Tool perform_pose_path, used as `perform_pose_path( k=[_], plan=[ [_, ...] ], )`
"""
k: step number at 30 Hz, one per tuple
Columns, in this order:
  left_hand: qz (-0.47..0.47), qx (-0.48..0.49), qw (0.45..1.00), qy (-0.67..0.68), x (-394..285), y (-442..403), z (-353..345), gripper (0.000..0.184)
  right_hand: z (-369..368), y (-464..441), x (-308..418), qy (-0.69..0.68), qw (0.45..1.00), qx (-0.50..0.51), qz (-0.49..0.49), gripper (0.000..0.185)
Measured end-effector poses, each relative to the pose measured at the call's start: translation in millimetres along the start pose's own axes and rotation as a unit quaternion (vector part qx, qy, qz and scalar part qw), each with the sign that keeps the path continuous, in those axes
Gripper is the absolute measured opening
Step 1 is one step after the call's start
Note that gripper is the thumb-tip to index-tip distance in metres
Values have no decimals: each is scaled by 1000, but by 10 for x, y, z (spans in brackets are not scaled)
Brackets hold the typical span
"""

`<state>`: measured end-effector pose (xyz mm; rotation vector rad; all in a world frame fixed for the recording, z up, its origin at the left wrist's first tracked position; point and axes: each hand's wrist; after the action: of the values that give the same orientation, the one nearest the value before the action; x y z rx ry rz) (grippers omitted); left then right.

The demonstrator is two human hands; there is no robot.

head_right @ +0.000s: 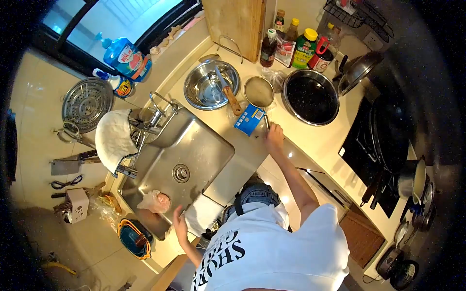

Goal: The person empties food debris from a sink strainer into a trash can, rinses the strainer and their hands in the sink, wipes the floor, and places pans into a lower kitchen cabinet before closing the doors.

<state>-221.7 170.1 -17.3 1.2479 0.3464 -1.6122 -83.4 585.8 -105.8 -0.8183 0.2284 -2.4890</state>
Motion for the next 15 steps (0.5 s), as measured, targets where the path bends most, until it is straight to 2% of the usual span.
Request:
perform_pose_path(
  k=[1,3,4,6,8,10,12,14,15],
  plan=[
    [4,16,999,-42,-20,50,-51,36,-83,-18,-151,13,999,33,13,36],
    [-8,25,999,-39,77,95,-121,35,-84,-78,-174,64,993,90,31,35],
    [-20,39,998,-40,120,121,-139,35,-81,-136,-145,60,994,88,38,35],
    [-32,31,998,-44,123,196,-121,36,-72,-206,-138,-82,989,91,-79,31],
    [-18,34,998,-50,36,272,-81,35,-87,-242,-201,-98,993,49,-34,28],
    [-24,27,998,-56,198,325,-32,35,-69,-228,-225,-38,998,-46,-1,25],
    [-26,20,998,-62,346,441,52,35,-47,-283,-353,-52,998,-15,-11,24],
    [-22,7,999,-44,455,555,131,35,3,-344,-368,-146,978,72,-132,28],
    [-8,3,999,-47,515,628,186,35,123,-364,-247,-161,973,74,-145,34]
  ],
)
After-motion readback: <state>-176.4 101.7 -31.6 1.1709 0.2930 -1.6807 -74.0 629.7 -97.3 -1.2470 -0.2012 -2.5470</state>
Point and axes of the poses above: each hand's wrist, its own y-axis away from the middle knuckle, its own z-axis out of the back of the hand, x = y × z
